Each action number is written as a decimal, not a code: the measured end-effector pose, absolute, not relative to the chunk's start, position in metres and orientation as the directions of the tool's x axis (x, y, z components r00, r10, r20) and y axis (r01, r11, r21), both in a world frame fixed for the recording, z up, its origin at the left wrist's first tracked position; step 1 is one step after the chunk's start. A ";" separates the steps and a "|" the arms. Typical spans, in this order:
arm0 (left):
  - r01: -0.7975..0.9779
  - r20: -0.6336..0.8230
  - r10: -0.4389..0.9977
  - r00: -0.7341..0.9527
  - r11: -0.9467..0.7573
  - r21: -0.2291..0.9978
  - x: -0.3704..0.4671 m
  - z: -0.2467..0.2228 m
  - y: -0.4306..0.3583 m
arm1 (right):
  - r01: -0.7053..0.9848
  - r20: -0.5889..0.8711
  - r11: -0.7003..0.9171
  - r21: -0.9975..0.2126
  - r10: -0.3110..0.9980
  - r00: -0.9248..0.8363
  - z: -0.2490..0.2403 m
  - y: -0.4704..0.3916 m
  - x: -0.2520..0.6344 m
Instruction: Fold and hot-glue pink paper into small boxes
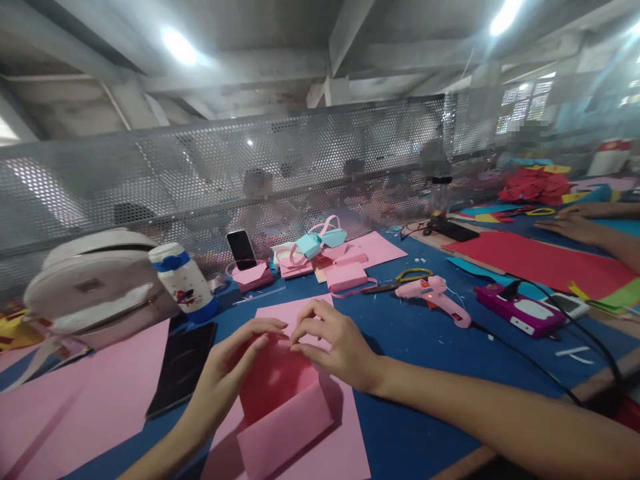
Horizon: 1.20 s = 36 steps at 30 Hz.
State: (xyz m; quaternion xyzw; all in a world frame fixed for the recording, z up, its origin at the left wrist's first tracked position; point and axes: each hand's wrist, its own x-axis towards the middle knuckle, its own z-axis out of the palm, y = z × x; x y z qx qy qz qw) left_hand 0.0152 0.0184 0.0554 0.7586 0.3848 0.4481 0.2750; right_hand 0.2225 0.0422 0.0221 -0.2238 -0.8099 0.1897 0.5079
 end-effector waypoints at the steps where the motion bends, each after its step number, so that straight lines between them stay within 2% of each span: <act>1: 0.343 0.451 0.842 0.298 -0.535 0.772 0.014 0.058 0.019 | 0.164 0.737 0.825 -0.540 0.559 -0.381 0.022 0.042 0.223; 6: 0.374 0.357 0.848 0.392 -0.501 0.780 0.007 0.069 0.025 | 0.141 0.747 0.833 -0.535 0.544 -0.382 0.022 0.042 0.223; 9: 0.378 0.386 0.802 0.455 -0.567 0.732 0.005 0.071 0.028 | 0.144 0.750 0.840 -0.523 0.534 -0.390 0.022 0.041 0.222; 15: 0.385 0.478 0.771 0.421 -0.629 0.676 0.007 0.068 0.026 | 0.126 0.755 0.854 -0.504 0.507 -0.415 0.021 0.039 0.221; 23: 0.399 0.490 0.789 0.371 -0.612 0.683 0.015 0.073 0.019 | 0.085 0.761 0.847 -0.524 0.511 -0.400 0.024 0.038 0.219; 30: 0.431 0.445 0.820 0.361 -0.570 0.700 0.015 0.075 0.015 | 0.090 0.698 0.781 -0.618 0.598 -0.394 0.025 0.036 0.219; 36: 0.453 0.508 0.762 0.402 -0.648 0.613 0.017 0.079 0.008 | 0.091 0.687 0.764 -0.638 0.619 -0.381 0.025 0.035 0.218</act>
